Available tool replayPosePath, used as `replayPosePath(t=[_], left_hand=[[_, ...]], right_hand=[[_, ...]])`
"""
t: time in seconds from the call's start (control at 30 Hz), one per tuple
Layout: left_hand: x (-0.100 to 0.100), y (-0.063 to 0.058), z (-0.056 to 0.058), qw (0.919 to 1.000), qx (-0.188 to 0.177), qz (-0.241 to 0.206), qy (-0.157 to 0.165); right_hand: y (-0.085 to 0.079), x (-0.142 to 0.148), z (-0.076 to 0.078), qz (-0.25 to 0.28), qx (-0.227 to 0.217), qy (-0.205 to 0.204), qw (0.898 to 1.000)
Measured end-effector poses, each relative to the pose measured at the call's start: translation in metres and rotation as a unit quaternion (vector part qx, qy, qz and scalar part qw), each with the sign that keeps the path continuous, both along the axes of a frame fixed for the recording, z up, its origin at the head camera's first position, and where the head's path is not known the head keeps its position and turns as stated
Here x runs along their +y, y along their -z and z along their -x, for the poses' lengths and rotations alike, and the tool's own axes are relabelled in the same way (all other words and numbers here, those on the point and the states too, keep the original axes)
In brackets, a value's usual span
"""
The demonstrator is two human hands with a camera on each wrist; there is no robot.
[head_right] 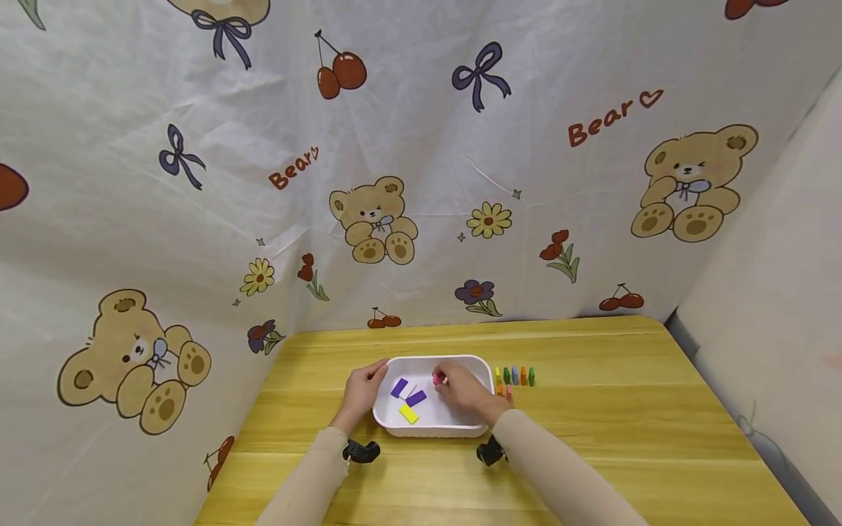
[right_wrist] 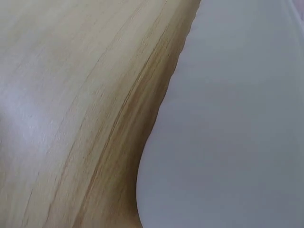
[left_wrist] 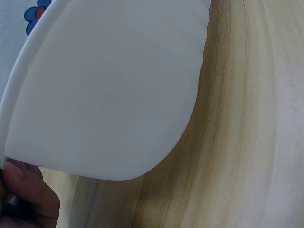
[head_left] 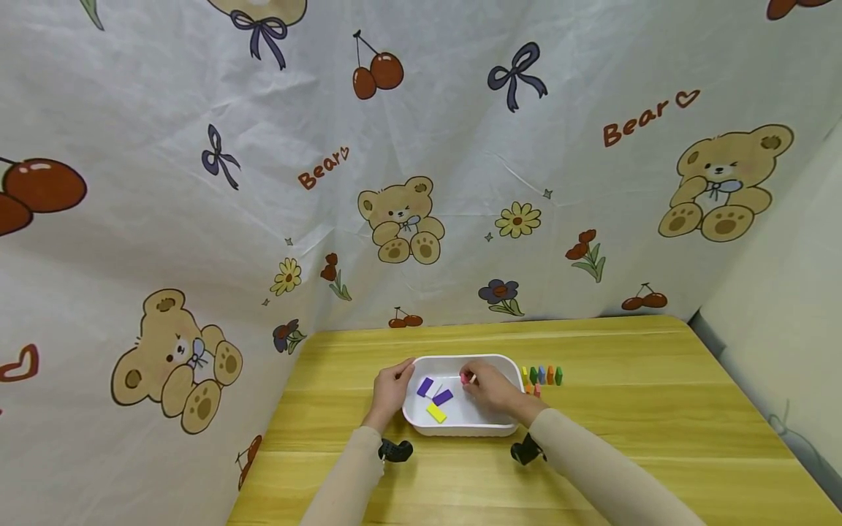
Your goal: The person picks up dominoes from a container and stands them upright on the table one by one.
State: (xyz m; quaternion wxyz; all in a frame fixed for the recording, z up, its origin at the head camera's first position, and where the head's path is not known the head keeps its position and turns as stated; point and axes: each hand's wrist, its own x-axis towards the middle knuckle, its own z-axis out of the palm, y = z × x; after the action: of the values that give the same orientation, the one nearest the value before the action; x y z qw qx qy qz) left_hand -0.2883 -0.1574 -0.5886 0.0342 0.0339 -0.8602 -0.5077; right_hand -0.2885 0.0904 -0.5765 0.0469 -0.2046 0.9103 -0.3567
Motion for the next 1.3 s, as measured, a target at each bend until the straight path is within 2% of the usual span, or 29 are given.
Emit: replayPosePath(t=[0.37,0.57,0.97,1.07,1.3], left_hand=[[0.0,0.003,0.001,1.0,0.002,-0.002,-0.001],[-0.001,0.004,0.001,1.0,-0.005,-0.004,0.0],[-0.001,0.003,0.005,0.9999,-0.01,-0.006,0.0],[-0.001,0.003,0.004,1.0,-0.003,-0.008,0.003],[-0.003,0.002,0.004,0.9999,0.01,-0.009,0.004]], right_hand=[[-0.013,0.012,-0.013,0.008,0.032,-0.024,0.999],[-0.019,0.018,-0.018,0.009,0.035,-0.038,0.999],[-0.029,0.036,-0.027,0.044,0.056,-0.063,0.995],[-0.032,0.042,-0.029,0.048,0.048,-0.063,0.996],[-0.044,0.058,-0.031,0.052,0.023,-0.032,0.998]])
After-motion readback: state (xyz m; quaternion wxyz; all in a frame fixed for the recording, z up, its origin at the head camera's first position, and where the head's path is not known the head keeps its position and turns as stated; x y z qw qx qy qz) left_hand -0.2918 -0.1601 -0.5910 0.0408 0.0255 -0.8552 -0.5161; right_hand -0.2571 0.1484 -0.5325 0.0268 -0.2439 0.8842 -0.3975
